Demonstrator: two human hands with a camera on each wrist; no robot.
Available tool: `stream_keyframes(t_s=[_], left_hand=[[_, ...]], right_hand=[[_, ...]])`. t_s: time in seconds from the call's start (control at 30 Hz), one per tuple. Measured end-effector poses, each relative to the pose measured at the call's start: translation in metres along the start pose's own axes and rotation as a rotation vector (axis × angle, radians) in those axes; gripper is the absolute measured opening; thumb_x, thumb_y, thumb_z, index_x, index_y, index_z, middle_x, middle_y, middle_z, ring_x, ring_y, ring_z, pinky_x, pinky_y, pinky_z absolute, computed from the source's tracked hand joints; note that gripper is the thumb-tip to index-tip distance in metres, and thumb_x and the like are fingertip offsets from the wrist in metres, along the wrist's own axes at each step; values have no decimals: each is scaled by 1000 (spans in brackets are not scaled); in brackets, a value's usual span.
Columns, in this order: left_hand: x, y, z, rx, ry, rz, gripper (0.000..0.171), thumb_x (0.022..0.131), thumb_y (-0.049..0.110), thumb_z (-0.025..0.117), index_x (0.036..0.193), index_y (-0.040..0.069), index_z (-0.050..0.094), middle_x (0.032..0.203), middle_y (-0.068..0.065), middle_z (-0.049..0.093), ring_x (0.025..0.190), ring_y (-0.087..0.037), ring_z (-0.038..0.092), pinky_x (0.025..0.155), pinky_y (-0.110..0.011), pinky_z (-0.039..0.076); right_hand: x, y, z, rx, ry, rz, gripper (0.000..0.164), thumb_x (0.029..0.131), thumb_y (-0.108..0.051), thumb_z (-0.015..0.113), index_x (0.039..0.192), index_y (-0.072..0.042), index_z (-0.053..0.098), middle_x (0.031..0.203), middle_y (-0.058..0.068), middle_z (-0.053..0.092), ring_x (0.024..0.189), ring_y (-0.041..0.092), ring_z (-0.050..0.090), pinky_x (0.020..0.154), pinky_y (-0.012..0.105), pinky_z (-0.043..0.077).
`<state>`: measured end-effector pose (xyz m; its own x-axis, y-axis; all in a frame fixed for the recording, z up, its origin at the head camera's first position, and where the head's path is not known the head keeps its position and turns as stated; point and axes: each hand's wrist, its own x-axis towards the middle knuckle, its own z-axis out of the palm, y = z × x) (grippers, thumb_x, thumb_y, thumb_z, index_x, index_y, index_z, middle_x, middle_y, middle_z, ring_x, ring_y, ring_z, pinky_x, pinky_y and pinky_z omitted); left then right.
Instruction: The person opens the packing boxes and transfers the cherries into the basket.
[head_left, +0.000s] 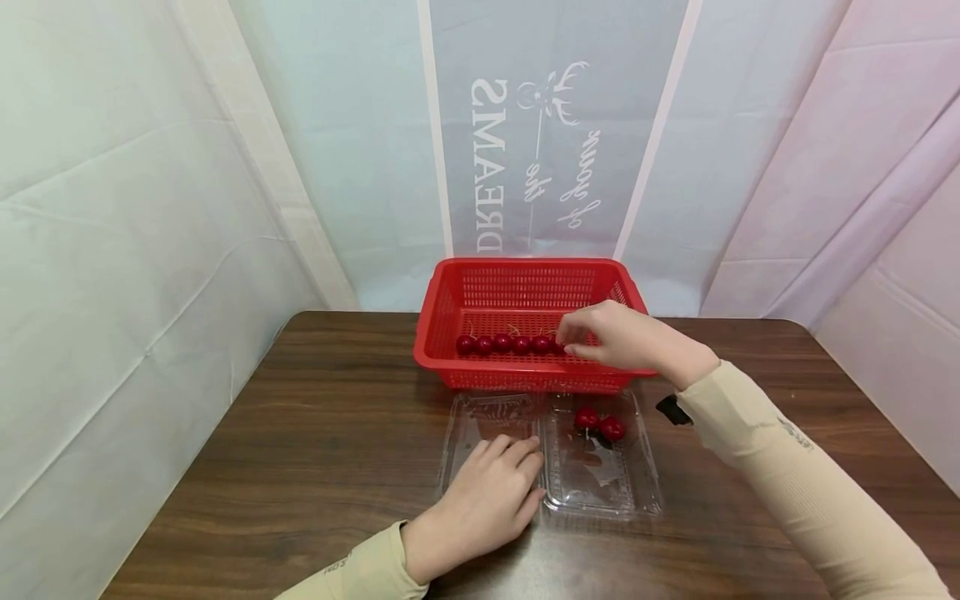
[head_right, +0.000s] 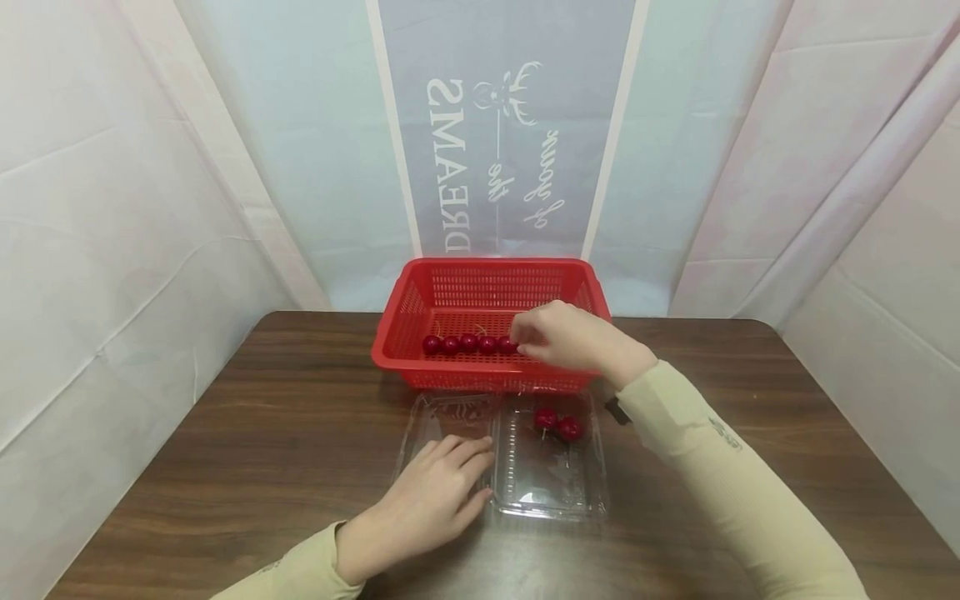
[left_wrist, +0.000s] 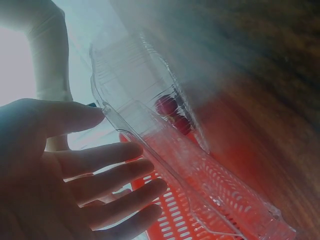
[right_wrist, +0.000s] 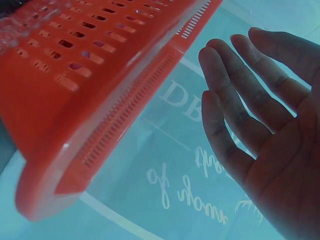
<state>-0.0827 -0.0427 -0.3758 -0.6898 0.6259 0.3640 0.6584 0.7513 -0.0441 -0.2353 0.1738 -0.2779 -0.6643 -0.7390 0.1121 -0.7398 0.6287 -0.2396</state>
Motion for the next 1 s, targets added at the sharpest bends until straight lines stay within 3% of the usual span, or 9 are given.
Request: stream_keyframes(t_s=[0.57,1.0], left_hand=[[0,0,1,8,27,8,29,85,35,65,103,13,68,121,-4,65,102,-17,59,78,-31,48],[0,1,1,12,-26,-3,31,86,35,64,107,12,67,123,-3,64,104,-17,58,82,-32,47]], right_hand=[[-31,-5,7,24,38,-2,13,84,-16,71,96,-20,68,89,-12,66,81,1,60,75,31,53],[-49,-8,20,5,45,-7,10,83,-16,71,93,-19,67,86,-15,64,77,-2,58,72,29,53]])
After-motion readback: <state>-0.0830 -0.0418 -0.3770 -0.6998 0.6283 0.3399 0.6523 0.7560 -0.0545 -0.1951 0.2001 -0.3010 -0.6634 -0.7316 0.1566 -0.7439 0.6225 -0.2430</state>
